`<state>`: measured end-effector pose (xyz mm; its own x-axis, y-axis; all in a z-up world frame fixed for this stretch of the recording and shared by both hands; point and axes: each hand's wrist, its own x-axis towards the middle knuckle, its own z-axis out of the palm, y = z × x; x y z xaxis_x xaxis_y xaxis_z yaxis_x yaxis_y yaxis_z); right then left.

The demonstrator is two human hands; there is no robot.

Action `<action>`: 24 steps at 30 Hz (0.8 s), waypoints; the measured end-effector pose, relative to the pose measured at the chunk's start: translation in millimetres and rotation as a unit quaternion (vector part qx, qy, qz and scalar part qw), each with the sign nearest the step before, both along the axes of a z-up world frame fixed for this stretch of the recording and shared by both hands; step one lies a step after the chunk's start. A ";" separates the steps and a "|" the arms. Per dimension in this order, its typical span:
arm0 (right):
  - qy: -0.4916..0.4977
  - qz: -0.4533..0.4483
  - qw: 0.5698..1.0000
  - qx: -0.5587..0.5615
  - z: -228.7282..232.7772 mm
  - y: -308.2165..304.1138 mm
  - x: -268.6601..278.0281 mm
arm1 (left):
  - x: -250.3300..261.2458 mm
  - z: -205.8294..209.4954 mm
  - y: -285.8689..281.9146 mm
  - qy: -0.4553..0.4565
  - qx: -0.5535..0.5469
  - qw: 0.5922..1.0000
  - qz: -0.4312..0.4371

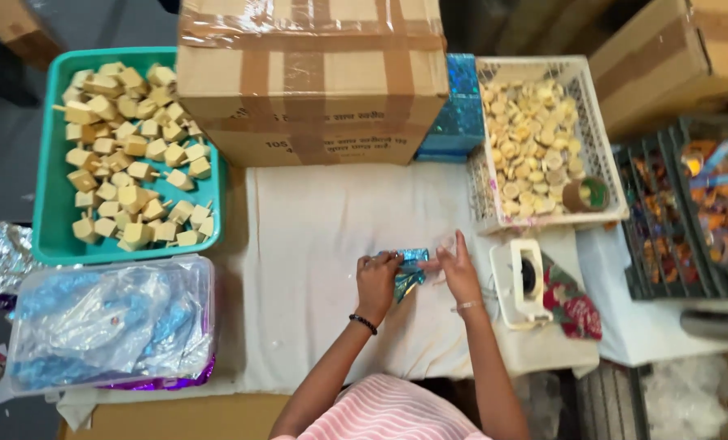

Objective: The person wraps a small rectangular box with shiny blue foil paper, folding the edges and securing them with clear tape. They then pick up a small wooden toy from a green tray and wipe it with a white cloth.

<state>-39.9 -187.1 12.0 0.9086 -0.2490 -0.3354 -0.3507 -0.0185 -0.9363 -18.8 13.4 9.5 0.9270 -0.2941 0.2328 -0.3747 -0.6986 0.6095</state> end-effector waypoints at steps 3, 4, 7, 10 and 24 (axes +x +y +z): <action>0.047 -0.006 0.999 0.009 8.8 11.8 8.2 | -3.4 5.4 4.0 -0.022 -0.017 1.000 -0.012; 0.050 -0.013 0.999 0.010 10.4 16.3 9.4 | -4.7 -0.6 4.4 -0.019 -0.017 0.999 -0.020; 0.094 -0.022 0.995 0.007 13.4 24.5 21.8 | -4.1 -12.5 4.8 -0.037 -0.007 0.999 -0.009; 0.146 -0.038 0.989 -0.005 0.3 26.9 28.9 | -4.7 -12.6 8.2 -0.065 -0.003 0.998 -0.025; 0.179 -0.004 0.956 -0.234 -35.1 23.6 33.8 | -8.8 -11.9 7.1 -0.078 -0.004 0.997 -0.015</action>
<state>-6.1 -163.6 -23.1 0.7537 -0.4542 -0.4751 -0.6492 -0.4016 -0.6460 -27.6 20.5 -2.4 0.8701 -0.3195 0.3753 -0.4863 -0.6806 0.5480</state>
